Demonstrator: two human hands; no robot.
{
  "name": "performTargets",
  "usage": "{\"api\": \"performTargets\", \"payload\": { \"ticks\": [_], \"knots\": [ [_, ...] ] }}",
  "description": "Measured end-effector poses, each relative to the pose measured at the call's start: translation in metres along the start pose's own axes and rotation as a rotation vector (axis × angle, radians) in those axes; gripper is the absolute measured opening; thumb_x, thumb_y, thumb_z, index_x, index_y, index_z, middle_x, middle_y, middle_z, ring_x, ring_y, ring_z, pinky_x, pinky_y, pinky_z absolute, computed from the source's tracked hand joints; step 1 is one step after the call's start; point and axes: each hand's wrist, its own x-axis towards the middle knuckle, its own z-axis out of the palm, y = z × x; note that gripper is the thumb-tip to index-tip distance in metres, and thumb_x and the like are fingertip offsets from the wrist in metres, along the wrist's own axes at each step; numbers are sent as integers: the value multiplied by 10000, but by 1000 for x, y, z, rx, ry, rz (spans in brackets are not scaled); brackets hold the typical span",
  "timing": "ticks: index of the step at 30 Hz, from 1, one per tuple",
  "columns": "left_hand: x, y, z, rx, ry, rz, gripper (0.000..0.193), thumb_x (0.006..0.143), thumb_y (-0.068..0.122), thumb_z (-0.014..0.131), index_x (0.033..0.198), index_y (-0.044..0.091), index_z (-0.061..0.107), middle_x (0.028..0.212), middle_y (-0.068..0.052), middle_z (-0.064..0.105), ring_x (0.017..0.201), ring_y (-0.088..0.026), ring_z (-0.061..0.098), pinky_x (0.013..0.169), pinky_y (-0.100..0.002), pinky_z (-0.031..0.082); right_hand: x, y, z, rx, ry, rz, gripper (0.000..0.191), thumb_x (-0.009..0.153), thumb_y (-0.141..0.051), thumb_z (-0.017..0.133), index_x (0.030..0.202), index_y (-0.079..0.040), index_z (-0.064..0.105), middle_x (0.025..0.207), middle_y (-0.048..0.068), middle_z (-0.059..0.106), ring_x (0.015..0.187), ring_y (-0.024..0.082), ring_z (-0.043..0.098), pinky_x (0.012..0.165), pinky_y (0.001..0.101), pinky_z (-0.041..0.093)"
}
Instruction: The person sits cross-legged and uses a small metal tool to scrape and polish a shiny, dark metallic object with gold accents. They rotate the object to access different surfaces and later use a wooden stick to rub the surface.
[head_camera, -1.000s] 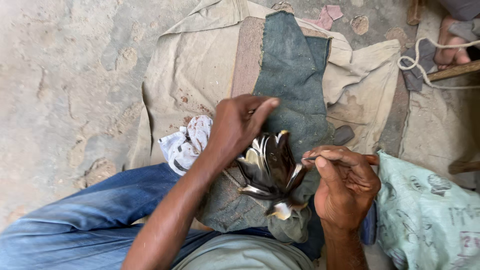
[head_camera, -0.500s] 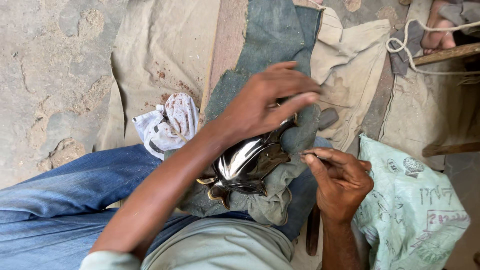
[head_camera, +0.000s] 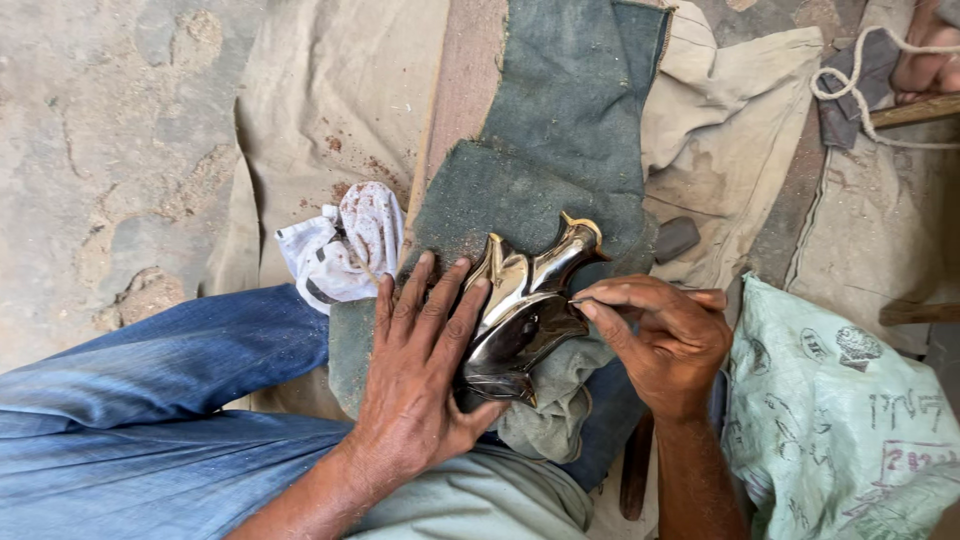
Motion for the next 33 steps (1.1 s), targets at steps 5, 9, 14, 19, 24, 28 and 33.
{"api": "performTargets", "payload": {
  "ticks": [5, 9, 14, 19, 24, 28, 33],
  "knots": [
    [-3, -5, 2, -4, -12, -19, 1126, 597, 391, 890, 1540, 66, 366, 1591, -205, 347, 1506, -467, 245, 1214, -700, 90, -2, 9, 5, 173, -3, 40, 151, 962, 67, 744, 1075, 2, 670, 1061, 164, 762, 960, 186, 769, 811, 253, 644],
    [-1, -6, 4, -6, 2, -17, 1146, 572, 372, 904, 1539, 72, 368, 1589, -203, 352, 1503, -463, 250, 1206, -705, 90, -4, 13, 8, 78, 49, 1, 167, 932, 68, 765, 1059, 6, 675, 1022, 155, 763, 918, 183, 779, 789, 246, 641],
    [1, -3, 3, -21, 12, -17, 1161, 555, 354, 912, 1541, 75, 367, 1591, -193, 357, 1505, -462, 254, 1207, -702, 104, -8, 9, 12, -40, 105, 5, 145, 911, 62, 793, 1008, 2, 702, 984, 141, 780, 824, 137, 762, 708, 194, 578],
    [1, -4, 5, -26, 27, -5, 1154, 555, 354, 903, 1540, 75, 371, 1589, -193, 360, 1503, -466, 259, 1208, -698, 108, -12, 7, 18, -11, 146, 35, 139, 909, 57, 791, 1006, 1, 709, 973, 140, 787, 810, 124, 751, 659, 168, 539],
    [-1, -5, 6, -16, 24, -2, 1146, 563, 358, 896, 1537, 63, 369, 1582, -203, 362, 1498, -472, 261, 1204, -699, 108, -13, 8, 16, -60, 134, -3, 154, 909, 50, 803, 1016, -22, 718, 992, 107, 788, 653, 10, 650, 539, 127, 420],
    [-1, -3, 6, -20, 23, -5, 1140, 591, 399, 895, 1544, 62, 367, 1589, -206, 363, 1505, -471, 256, 1206, -694, 106, -10, 8, 12, -75, 113, 2, 155, 893, 43, 810, 975, -53, 719, 999, 75, 797, 534, -63, 516, 451, 132, 273],
    [1, -1, 6, -20, 32, -5, 1136, 597, 384, 892, 1547, 63, 359, 1587, -211, 361, 1506, -469, 251, 1208, -693, 109, 1, 2, 2, -135, 22, -1, 166, 844, 18, 837, 960, -54, 742, 993, 71, 800, 496, -61, 466, 446, 134, 248]
  ]
}}
